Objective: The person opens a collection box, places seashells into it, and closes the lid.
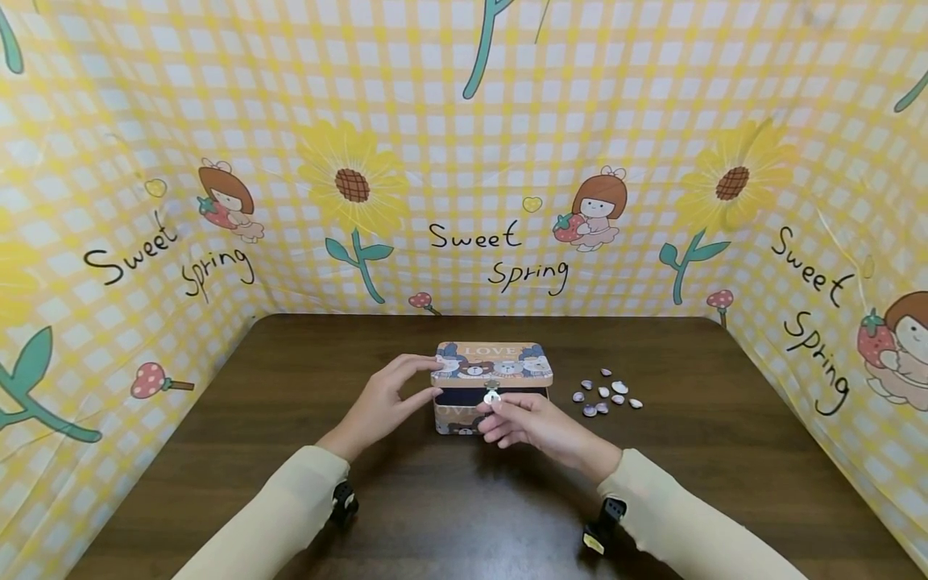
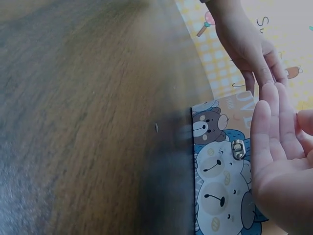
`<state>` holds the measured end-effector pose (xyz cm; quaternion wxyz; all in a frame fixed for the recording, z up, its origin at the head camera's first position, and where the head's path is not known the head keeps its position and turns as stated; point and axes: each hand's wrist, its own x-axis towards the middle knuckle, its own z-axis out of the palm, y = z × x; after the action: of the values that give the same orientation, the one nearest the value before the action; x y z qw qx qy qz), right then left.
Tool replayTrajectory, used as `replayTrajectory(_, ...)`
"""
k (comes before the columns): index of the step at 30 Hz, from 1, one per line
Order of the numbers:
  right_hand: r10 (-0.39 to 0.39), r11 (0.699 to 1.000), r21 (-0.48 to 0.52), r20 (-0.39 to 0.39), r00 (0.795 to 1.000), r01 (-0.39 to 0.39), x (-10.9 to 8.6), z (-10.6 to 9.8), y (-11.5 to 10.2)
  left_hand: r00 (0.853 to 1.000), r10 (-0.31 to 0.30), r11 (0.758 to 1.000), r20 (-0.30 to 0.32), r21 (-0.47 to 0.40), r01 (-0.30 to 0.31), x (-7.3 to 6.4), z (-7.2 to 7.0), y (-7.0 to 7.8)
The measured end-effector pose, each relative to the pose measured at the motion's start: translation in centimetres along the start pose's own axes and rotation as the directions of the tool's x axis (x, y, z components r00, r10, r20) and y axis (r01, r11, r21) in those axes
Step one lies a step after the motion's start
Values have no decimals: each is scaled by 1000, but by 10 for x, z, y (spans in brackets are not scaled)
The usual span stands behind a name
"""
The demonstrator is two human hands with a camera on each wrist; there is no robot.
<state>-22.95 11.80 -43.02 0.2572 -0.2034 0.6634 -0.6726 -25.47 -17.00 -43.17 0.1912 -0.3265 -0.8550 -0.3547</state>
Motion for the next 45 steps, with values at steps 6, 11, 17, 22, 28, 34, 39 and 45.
replayTrajectory(6,7,1000,9,-7,1000,-7,-2,-3,2,1000,-7,1000,-5,-18,7,1,-1,1)
replayTrajectory(11,0,1000,16,8,1000,0,-5,-6,1,1000,-12,999,-21,-31,11,2,-1,2)
replayTrajectory(17,6,1000,12,36,999,-7,-10,-11,-2,999,-20,999,-32,-37,19,3,-1,3)
replayTrajectory(22,-4,1000,19,28,1000,4,-14,-15,-3,999,-19,999,-36,-39,18,4,-1,3)
replayTrajectory(28,-25,999,21,5,1000,25,-21,-22,-5,999,-29,999,-45,-47,27,5,-1,2)
replayTrajectory(34,-38,999,36,-47,998,40,-30,-32,-12,995,-80,995,-54,-72,76,7,0,1)
replayTrajectory(39,-66,998,-13,-106,992,64,-35,-48,-17,990,-121,986,-77,-125,111,10,1,3)
replayTrajectory(45,-67,998,-15,-210,975,66,-38,-69,-20,978,-185,971,-96,-171,167,15,3,1)
